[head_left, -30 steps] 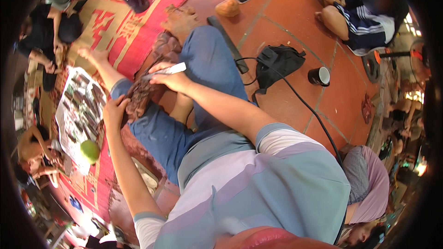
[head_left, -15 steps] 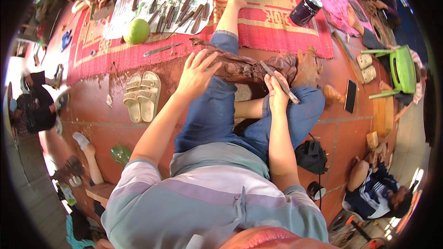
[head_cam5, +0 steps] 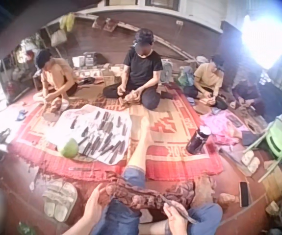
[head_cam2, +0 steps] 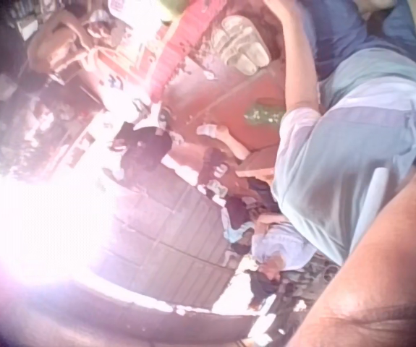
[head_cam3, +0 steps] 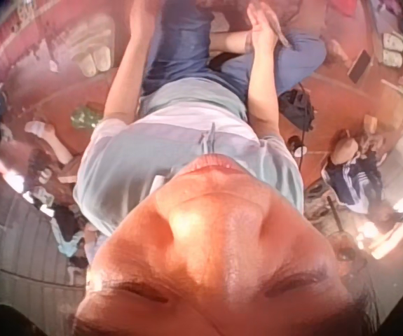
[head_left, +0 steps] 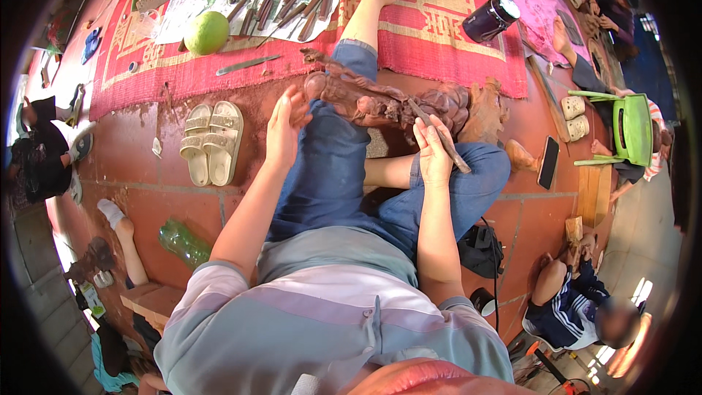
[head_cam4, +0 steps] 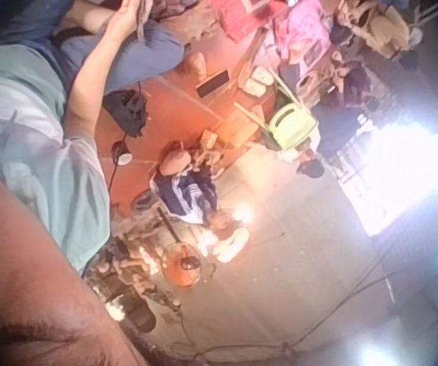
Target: The person sits on a mat and carves a large, dark piece of wood using a small knife. They hold the wood with their left hand and use the knife in their right hand to remove shavings and shape the surface. The person rotates the wood to access different areas and continues carving throughout the clip.
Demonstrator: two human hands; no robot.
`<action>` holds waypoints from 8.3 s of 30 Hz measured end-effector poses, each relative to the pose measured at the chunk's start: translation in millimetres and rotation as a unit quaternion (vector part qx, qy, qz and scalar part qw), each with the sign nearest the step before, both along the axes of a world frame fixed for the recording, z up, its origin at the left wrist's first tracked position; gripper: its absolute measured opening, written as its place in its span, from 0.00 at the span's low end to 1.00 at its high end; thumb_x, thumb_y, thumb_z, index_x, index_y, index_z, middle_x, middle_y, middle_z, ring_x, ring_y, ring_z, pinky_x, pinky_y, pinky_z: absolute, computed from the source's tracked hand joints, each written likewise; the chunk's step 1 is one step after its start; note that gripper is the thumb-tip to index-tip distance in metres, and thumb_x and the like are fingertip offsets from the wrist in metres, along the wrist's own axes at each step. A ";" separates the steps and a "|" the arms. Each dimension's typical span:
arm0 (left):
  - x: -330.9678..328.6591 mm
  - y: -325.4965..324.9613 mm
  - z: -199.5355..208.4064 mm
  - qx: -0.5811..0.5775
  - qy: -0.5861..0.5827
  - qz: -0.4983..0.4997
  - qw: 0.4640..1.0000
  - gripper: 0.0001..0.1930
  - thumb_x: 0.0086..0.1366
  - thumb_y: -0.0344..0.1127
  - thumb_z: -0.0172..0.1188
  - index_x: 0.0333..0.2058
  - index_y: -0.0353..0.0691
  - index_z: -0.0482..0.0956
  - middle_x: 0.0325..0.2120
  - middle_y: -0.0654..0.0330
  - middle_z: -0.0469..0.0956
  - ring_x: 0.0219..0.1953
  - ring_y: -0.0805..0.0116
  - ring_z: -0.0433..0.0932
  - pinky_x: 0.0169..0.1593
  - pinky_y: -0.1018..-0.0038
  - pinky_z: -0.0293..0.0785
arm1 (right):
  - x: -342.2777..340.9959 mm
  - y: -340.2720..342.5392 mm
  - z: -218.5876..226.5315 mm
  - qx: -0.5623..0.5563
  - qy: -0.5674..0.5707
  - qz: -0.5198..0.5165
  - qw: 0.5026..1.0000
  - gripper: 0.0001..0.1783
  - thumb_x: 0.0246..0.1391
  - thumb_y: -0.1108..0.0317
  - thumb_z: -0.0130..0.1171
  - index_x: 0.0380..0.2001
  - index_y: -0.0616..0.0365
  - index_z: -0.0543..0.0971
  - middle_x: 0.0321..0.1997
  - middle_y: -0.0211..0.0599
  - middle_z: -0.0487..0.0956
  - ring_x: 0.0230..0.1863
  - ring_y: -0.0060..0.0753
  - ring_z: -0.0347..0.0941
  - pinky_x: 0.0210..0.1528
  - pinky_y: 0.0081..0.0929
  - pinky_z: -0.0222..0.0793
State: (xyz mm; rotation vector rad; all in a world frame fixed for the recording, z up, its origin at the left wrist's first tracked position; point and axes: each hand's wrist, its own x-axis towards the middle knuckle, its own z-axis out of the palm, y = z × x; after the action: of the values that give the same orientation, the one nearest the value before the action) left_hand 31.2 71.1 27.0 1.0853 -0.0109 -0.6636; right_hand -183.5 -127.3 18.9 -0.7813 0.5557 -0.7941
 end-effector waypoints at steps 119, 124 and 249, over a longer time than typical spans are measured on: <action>-15.9 -56.1 -20.1 0.021 -0.276 0.105 0.955 0.26 0.64 0.46 0.53 0.54 0.35 0.62 0.49 0.55 0.66 0.52 0.66 0.64 0.57 0.70 0.60 | 135.6 27.0 56.3 -0.640 0.118 0.024 0.759 0.04 0.45 0.77 0.61 0.26 0.60 0.75 0.26 0.39 0.76 0.29 0.33 0.74 0.33 0.26 0.70; -25.9 -61.0 -22.3 0.018 -0.271 0.092 0.958 0.26 0.63 0.44 0.54 0.55 0.38 0.61 0.51 0.56 0.64 0.57 0.65 0.61 0.60 0.69 0.55 | 128.9 30.8 45.8 -0.609 0.162 0.021 0.776 0.07 0.45 0.81 0.62 0.24 0.61 0.73 0.24 0.36 0.75 0.28 0.25 0.72 0.34 0.22 0.69; -24.1 -56.7 -7.5 -0.006 -0.210 0.041 0.977 0.26 0.65 0.44 0.52 0.57 0.40 0.57 0.50 0.54 0.67 0.52 0.65 0.67 0.56 0.71 0.61 | 157.0 10.2 82.7 -0.703 0.220 0.243 0.631 0.07 0.47 0.71 0.53 0.28 0.57 0.66 0.30 0.42 0.71 0.31 0.51 0.71 0.31 0.38 0.69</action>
State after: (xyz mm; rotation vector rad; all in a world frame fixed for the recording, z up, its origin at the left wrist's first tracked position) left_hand 7.1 14.4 19.5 1.1909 -0.3322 -0.3503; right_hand -26.5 -117.1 101.6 -2.5294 -0.0187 -0.3731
